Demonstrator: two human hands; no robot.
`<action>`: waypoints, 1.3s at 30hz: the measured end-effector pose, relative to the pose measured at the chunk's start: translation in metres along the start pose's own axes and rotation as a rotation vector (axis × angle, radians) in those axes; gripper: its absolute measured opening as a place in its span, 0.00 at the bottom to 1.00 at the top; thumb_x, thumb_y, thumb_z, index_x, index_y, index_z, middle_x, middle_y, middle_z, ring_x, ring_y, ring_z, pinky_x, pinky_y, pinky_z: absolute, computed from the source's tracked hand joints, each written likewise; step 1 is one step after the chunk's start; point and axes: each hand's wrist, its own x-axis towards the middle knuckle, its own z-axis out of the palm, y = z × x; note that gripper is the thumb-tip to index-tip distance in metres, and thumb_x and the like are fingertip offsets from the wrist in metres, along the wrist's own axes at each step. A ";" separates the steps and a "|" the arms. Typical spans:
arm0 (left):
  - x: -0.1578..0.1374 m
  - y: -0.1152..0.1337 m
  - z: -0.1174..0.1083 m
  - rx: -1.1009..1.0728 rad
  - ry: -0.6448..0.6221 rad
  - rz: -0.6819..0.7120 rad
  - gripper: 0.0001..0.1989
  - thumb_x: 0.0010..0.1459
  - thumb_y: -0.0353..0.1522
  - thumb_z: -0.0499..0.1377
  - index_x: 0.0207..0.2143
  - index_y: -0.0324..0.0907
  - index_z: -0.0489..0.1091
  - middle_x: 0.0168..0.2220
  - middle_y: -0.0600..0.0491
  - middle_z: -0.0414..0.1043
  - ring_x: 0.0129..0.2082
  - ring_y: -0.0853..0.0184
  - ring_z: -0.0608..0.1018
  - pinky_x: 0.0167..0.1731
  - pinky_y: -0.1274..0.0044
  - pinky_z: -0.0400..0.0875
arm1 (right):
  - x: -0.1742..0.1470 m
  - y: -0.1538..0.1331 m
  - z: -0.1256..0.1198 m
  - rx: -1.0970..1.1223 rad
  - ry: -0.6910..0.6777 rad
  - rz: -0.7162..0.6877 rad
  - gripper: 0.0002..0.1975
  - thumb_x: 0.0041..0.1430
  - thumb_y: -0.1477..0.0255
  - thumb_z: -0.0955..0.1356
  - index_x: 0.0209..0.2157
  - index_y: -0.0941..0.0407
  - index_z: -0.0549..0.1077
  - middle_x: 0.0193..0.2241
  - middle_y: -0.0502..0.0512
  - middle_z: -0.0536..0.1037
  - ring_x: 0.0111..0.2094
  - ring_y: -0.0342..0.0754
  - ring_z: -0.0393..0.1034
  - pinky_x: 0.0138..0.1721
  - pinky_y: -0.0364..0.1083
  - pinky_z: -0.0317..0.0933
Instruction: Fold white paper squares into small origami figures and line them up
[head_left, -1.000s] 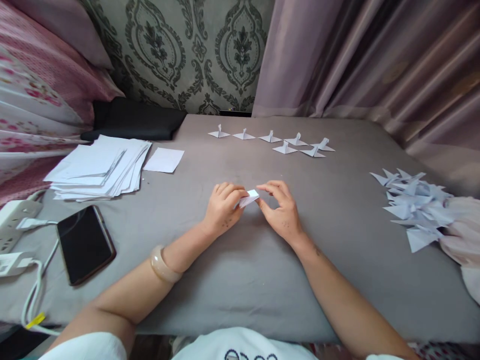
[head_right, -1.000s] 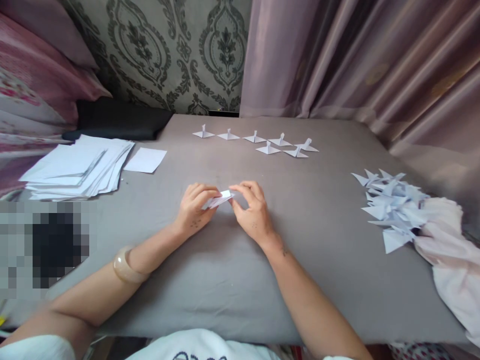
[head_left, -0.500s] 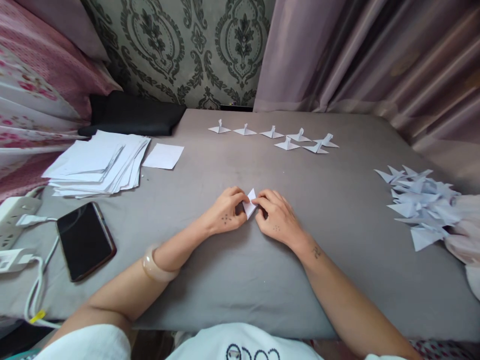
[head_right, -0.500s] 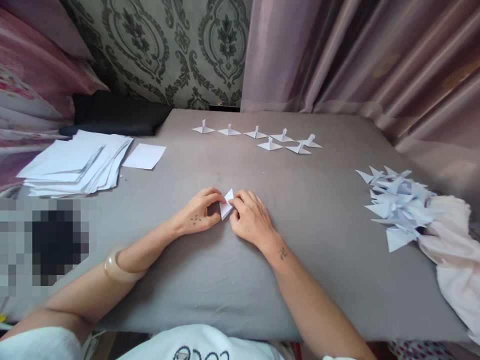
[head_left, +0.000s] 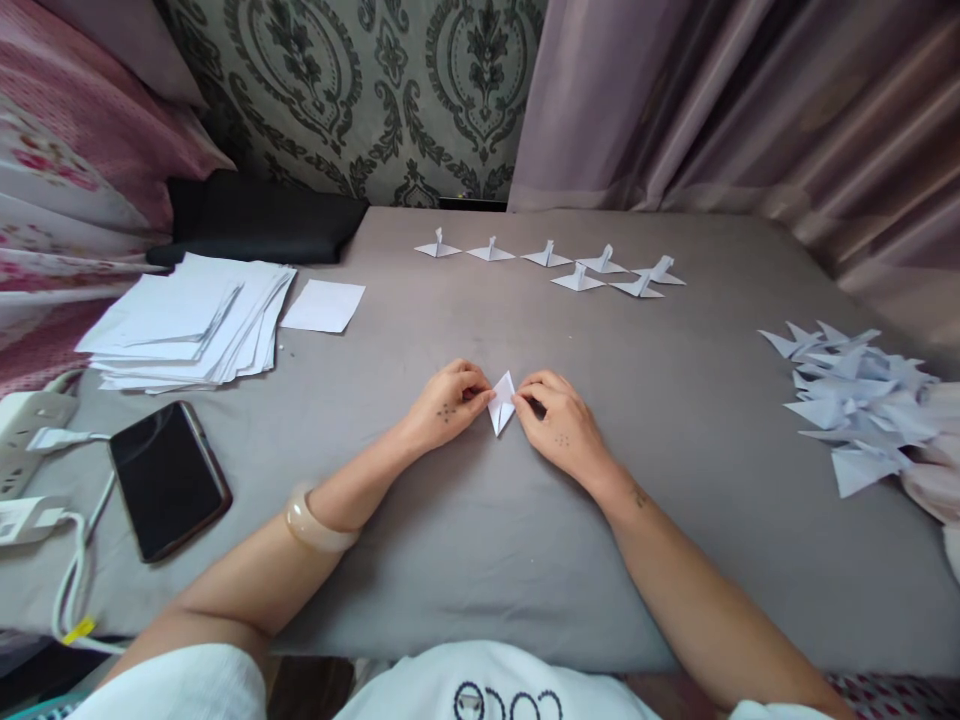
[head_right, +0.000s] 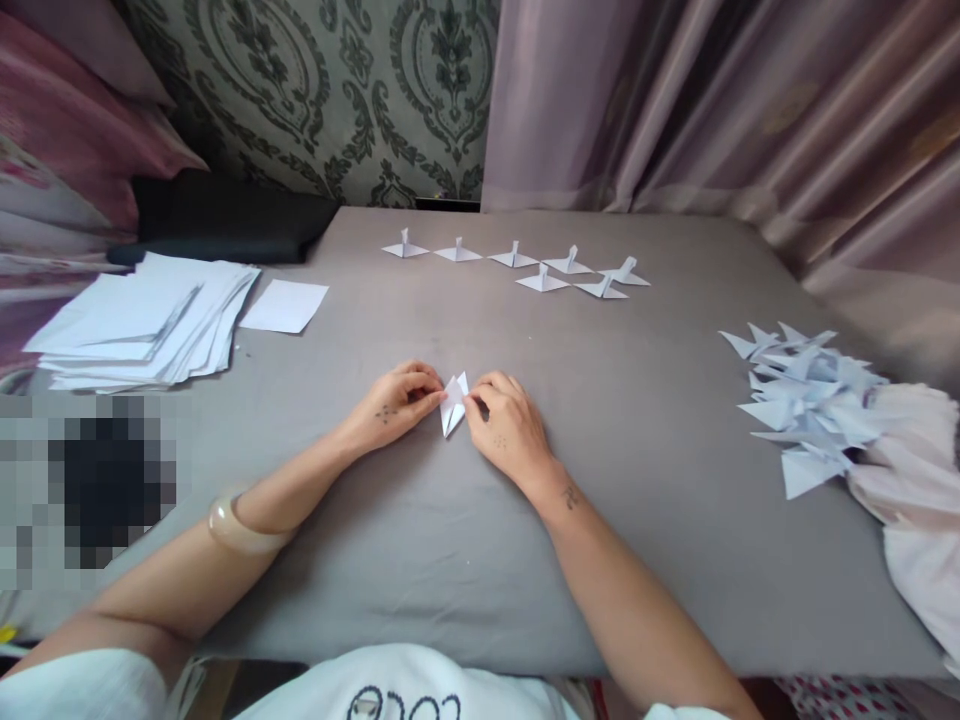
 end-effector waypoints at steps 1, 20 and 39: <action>0.000 0.000 0.001 -0.005 0.001 -0.009 0.08 0.58 0.32 0.57 0.30 0.38 0.73 0.38 0.49 0.69 0.30 0.71 0.72 0.33 0.77 0.67 | 0.000 0.000 0.001 0.009 0.005 0.019 0.07 0.60 0.71 0.64 0.30 0.55 0.74 0.36 0.54 0.75 0.40 0.48 0.68 0.44 0.47 0.61; 0.006 0.002 0.002 -0.017 -0.012 -0.072 0.06 0.56 0.30 0.58 0.27 0.37 0.70 0.37 0.50 0.66 0.30 0.71 0.70 0.33 0.76 0.67 | 0.004 0.000 0.015 0.021 0.101 0.137 0.07 0.55 0.72 0.67 0.24 0.56 0.70 0.38 0.57 0.73 0.38 0.49 0.69 0.42 0.49 0.63; 0.006 -0.001 0.005 0.197 0.008 0.175 0.04 0.61 0.29 0.54 0.35 0.40 0.68 0.38 0.49 0.67 0.35 0.67 0.70 0.37 0.75 0.68 | 0.003 0.001 0.008 -0.010 0.030 0.121 0.01 0.56 0.74 0.66 0.32 0.55 0.68 0.41 0.59 0.70 0.42 0.51 0.66 0.46 0.51 0.61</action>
